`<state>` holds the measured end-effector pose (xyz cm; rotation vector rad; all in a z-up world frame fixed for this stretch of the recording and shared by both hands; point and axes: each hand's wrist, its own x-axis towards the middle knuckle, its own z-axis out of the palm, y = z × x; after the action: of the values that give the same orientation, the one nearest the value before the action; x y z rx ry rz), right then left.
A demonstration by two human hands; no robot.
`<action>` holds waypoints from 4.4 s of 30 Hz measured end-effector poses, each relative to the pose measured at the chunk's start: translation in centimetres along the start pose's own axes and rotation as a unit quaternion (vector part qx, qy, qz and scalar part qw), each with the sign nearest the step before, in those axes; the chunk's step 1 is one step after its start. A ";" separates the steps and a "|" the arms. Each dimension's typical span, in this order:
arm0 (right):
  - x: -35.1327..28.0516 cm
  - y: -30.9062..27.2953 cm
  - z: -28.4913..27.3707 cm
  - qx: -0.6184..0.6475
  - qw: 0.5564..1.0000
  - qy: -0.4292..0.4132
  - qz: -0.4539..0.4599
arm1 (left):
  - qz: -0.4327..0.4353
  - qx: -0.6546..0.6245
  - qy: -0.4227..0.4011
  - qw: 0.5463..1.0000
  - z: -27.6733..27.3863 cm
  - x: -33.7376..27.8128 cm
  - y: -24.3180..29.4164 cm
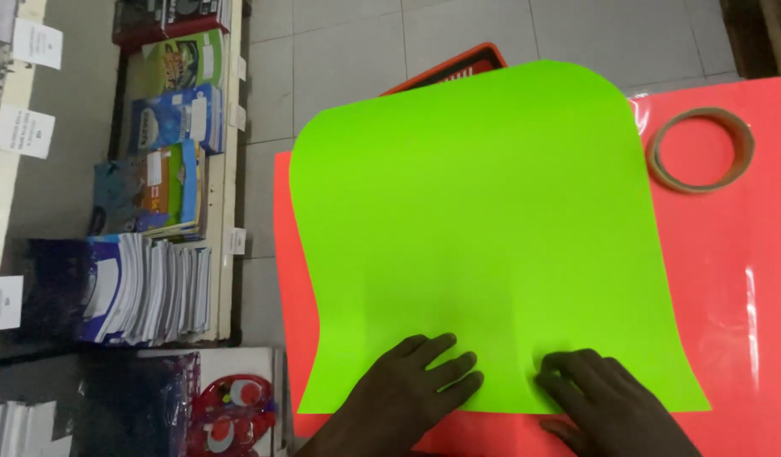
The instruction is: Rolling a large sheet of green paper into a tube and securing it with masking tape on a counter.
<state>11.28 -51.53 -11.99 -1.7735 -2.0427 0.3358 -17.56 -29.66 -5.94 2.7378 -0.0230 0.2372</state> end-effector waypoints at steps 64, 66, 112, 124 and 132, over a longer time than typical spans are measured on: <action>7.4 4.9 -3.6 -0.219 0.963 -0.158 0.023 | -0.205 0.233 -0.025 0.950 0.7 1.8 -4.7; 7.3 5.1 -3.8 -0.213 0.957 -0.190 0.053 | -0.222 0.244 -0.035 0.943 0.0 0.9 -4.9; 11.1 -1.4 -1.2 -0.256 0.961 -0.055 -0.092 | -0.185 0.210 0.081 0.957 3.8 5.3 -0.6; 12.2 -2.6 -0.6 -0.269 0.958 -0.055 -0.087 | -0.232 0.193 -0.015 0.953 3.4 4.8 -0.9; 12.4 -2.3 -0.9 -0.267 0.961 -0.048 -0.050 | -0.219 0.256 0.092 0.937 2.8 5.4 -0.9</action>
<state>8.35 -39.77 -8.37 -1.9638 -2.4487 -0.1878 -11.78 -29.86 -7.95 3.1097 0.7956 0.4171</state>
